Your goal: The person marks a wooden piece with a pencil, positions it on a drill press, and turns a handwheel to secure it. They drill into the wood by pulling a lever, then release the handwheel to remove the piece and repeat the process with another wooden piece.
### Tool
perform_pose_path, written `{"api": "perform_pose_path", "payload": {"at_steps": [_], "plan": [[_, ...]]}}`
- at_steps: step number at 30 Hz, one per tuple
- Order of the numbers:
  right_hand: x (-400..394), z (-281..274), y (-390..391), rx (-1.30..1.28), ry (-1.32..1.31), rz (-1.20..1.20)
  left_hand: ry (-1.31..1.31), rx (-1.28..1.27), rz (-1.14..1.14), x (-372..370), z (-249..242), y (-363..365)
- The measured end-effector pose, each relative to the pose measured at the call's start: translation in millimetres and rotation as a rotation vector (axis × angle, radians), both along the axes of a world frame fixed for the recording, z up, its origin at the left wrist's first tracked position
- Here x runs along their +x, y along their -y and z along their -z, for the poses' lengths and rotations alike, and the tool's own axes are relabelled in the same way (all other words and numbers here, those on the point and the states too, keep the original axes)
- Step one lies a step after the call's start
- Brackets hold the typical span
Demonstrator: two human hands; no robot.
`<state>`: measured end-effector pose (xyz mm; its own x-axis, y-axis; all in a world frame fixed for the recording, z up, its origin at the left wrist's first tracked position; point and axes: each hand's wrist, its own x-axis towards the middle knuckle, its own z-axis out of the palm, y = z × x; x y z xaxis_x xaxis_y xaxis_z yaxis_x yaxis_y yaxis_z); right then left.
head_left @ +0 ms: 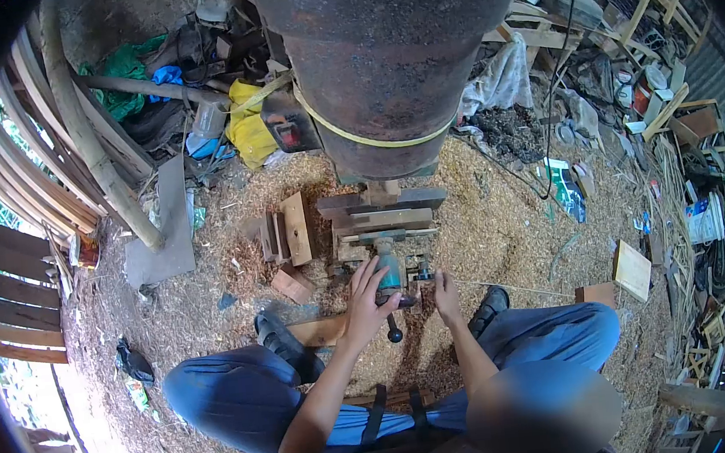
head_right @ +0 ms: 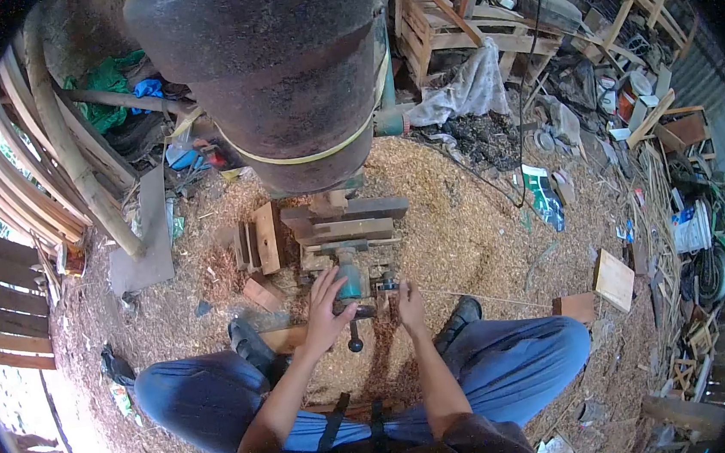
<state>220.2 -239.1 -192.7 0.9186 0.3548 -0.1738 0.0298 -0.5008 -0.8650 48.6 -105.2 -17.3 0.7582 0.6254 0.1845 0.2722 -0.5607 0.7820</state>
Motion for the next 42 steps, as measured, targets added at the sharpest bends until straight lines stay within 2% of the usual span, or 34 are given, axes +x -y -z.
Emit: {"api": "perform_pose_path", "payload": {"at_steps": [1,3,4,5,7,8,10,11,13,15,17,21,23,24,27,28,29,31,32,33,35,36,39,40,42], "plan": [[-1,-18,-1,-0.002,0.003,-0.001,-0.009,0.010,-0.005,0,1,1],[4,-40,-6,0.068,-0.279,-0.066,0.007,-0.007,0.000,0,2,1],[6,-47,-7,-0.131,-0.025,-0.240,0.022,-0.021,0.005,0,2,1],[3,-52,-7,-0.133,-0.025,-0.240,0.022,-0.023,0.005,0,2,2],[-2,-53,-9,-0.112,0.224,-0.226,0.003,-0.014,0.005,1,2,0],[-1,-54,-10,-0.108,0.225,-0.227,0.003,-0.011,0.003,1,2,-1],[3,-59,-8,-0.038,-0.211,-0.186,0.014,0.003,0.004,0,2,1],[1,-60,-8,-0.042,-0.212,-0.187,0.013,-0.001,0.002,-1,3,1],[-6,-95,-15,-0.289,0.334,-0.249,0.024,-0.008,0.001,0,4,1],[-6,-82,-16,-0.320,0.392,-0.253,0.012,0.013,0.003,1,5,1],[-7,-81,-11,-0.099,0.044,-0.212,-0.003,0.030,0.009,-1,8,0],[-6,-78,-9,-0.204,0.093,-0.257,0.003,0.005,-0.001,0,5,0],[2,-19,1,0.171,-0.606,-0.087,0.008,0.005,0.001,1,5,1],[3,38,11,-0.011,-0.255,-0.046,0.008,-0.004,0.001,1,4,2],[-2,-12,10,0.124,-0.138,0.091,0.004,-0.001,-0.002,2,4,-3],[-2,-26,4,0.117,-0.034,0.053,-0.001,-0.002,-0.008,1,5,0],[-6,-61,-3,0.109,-0.035,0.052,-0.003,-0.010,-0.010,0,5,3],[-17,-127,-19,-0.110,0.215,-0.232,0.007,-0.022,0.003,1,4,0],[-19,-117,-22,-0.115,0.289,-0.219,0.009,-0.019,0.003,2,5,0],[-17,-103,-21,-0.111,0.290,-0.222,0.009,-0.017,0.003,1,6,0],[-10,-67,-14,0.113,0.150,-0.137,0.003,-0.014,0.000,-1,6,-2],[-10,-63,-12,0.114,0.079,-0.022,0.015,-0.041,0.003,-1,7,-2],[-8,-62,-1,0.158,0.039,-0.018,0.018,-0.058,0.008,1,7,-2],[-11,-76,-3,0.091,0.157,-0.062,0.020,-0.080,0.010,1,7,-2],[-16,-82,-12,-0.017,0.190,-0.148,0.016,-0.108,0.016,-1,6,1]]}}
